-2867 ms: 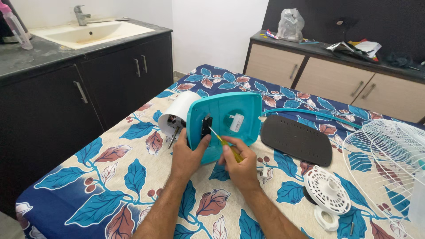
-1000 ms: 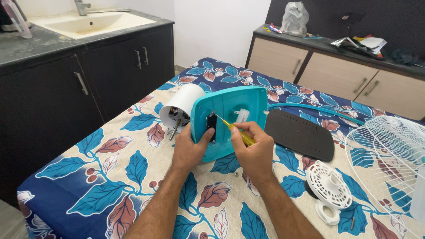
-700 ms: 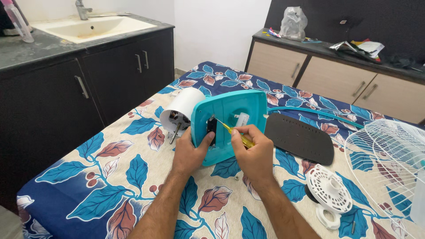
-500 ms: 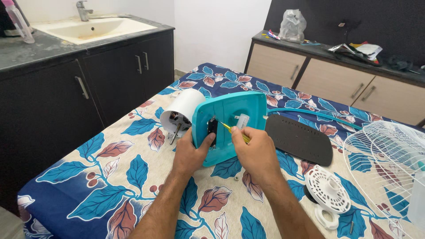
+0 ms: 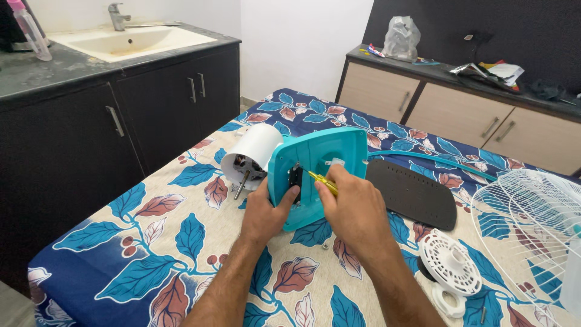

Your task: The person disassembles a teal LG fan on a floral-patterned table. Using a yellow screwdriver, they remove screws from the fan housing, detach the back cover, and extract internal components including the motor and switch assembly, placing parts on the table.

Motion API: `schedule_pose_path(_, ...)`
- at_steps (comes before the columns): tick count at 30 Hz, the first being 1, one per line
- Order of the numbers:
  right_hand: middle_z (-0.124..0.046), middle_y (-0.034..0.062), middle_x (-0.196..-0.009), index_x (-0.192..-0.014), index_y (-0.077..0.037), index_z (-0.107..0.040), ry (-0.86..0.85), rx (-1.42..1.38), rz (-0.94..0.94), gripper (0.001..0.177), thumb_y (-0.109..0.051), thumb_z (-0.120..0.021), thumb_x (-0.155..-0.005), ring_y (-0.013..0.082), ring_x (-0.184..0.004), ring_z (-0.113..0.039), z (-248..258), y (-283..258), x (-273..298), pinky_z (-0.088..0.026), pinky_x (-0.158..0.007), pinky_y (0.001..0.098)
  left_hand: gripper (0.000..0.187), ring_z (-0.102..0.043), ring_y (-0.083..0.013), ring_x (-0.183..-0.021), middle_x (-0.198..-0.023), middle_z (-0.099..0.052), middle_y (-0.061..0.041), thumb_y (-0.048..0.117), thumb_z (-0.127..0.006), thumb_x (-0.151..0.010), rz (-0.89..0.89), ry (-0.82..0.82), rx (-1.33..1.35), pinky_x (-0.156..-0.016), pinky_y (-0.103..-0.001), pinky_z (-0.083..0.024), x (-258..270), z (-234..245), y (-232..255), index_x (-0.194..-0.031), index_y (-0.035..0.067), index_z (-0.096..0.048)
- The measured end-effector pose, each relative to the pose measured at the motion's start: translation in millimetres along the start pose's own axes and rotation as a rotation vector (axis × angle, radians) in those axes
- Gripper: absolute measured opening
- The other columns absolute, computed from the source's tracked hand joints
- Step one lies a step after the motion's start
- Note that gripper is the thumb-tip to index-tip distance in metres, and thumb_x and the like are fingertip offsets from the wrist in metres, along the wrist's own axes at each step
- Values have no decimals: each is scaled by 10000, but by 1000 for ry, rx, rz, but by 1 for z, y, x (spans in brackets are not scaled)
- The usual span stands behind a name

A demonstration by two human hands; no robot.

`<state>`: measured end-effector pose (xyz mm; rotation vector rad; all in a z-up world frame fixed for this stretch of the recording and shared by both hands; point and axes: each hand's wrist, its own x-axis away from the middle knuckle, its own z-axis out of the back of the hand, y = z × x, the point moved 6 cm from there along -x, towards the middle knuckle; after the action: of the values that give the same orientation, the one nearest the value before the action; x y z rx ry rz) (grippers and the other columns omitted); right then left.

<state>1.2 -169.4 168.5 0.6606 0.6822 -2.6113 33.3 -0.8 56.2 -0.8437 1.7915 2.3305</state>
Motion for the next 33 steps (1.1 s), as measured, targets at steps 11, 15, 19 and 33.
schedule_pose_path(11, -736, 177, -751, -989, -85, -701, -84, 48, -137, 346, -411, -622, -906, 384, -716, -739, 6, 2, 1, -557, -696, 507, 397, -805, -229, -774, -876, -803, -147, 353, -725, -904, -14, -37, -13, -683, -351, -622, 2, -2, 7, -1148, 44, -680)
schedule_pose_path(15, -740, 195, -739, -930, -82, -747, -123, 48, -239, 440, -488, -591, -1000, 387, -753, -730, 3, 9, 0, -558, -755, 494, 405, -805, -232, -794, -887, -802, -147, 354, -730, -903, -42, -26, -5, -695, -355, -617, 3, 0, 9, -1159, 44, -683)
schedule_pose_path(19, -745, 174, -763, -949, -82, -760, -59, 65, -153, 412, -460, -596, -974, 388, -742, -730, 4, 6, 1, -555, -731, 504, 411, -800, -227, -793, -886, -806, -141, 359, -733, -904, -37, -20, 0, -703, -354, -612, 4, -1, 5, -1164, 44, -686)
schedule_pose_path(33, -742, 149, -793, -989, -66, -686, -91, 8, -127, 371, -418, -649, -875, 352, -711, -757, 0, 9, -1, -573, -693, 491, 398, -803, -204, -795, -881, -809, -133, 350, -731, -908, -7, -22, -7, -699, -343, -622, 5, -2, 2, -1148, 36, -692)
